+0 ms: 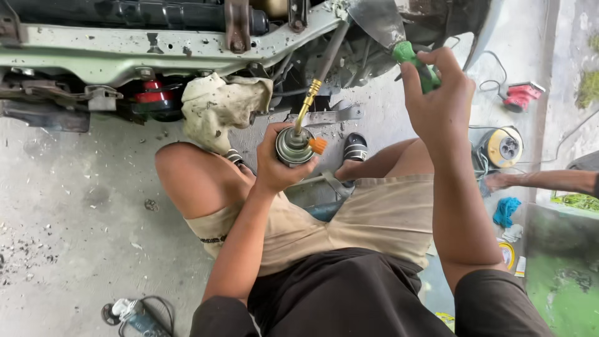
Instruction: The person uses a blowtorch to heat a metal part of a car's front frame. They hold the torch in one hand and a scraper in the other, applying heat to the area and occasionally scraping the surface.
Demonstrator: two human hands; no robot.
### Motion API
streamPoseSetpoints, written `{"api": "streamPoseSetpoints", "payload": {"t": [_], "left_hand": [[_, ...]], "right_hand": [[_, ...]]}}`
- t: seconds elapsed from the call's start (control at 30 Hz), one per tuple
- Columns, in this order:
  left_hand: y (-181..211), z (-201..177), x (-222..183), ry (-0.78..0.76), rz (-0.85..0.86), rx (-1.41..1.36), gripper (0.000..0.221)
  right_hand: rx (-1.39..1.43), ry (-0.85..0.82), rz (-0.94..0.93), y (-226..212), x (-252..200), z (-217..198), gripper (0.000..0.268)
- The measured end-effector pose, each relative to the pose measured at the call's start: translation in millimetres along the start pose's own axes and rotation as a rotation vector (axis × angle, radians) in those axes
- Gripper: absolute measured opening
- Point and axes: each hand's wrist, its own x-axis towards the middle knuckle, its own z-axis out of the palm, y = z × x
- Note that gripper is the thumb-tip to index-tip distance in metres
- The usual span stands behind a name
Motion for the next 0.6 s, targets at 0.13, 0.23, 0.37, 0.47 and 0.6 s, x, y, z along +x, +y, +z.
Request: {"api": "streamPoseSetpoints", "payload": {"t": [0.13,0.23,0.37,0.47,0.6], "left_hand": [[-12,2,-1,0.117,0.049,-0.081,0.063],[-10,3,-4,0.004,0.051,-0.019,0.060],[-8,0,-6,0.061,0.008,-0.019,0.058],[-5,-5,-2,0.066,0.006,0.007,0.058],[-6,-2,-4,0.047,-0.010,0.030,0.058]], "right_hand": [[-0.069,0.106,0.017,21,-2,13,0.018],[-0.056,0.025,-0.046,7,3,0,0.016],[-0.074,-0.024,-0.175,-3,14,-19,0.016],[-0.111,-0.037,-0.218,-3,24,-19,0.015],[-0.054,-0.073,-0.207,4,23,-17,0.014]]}}
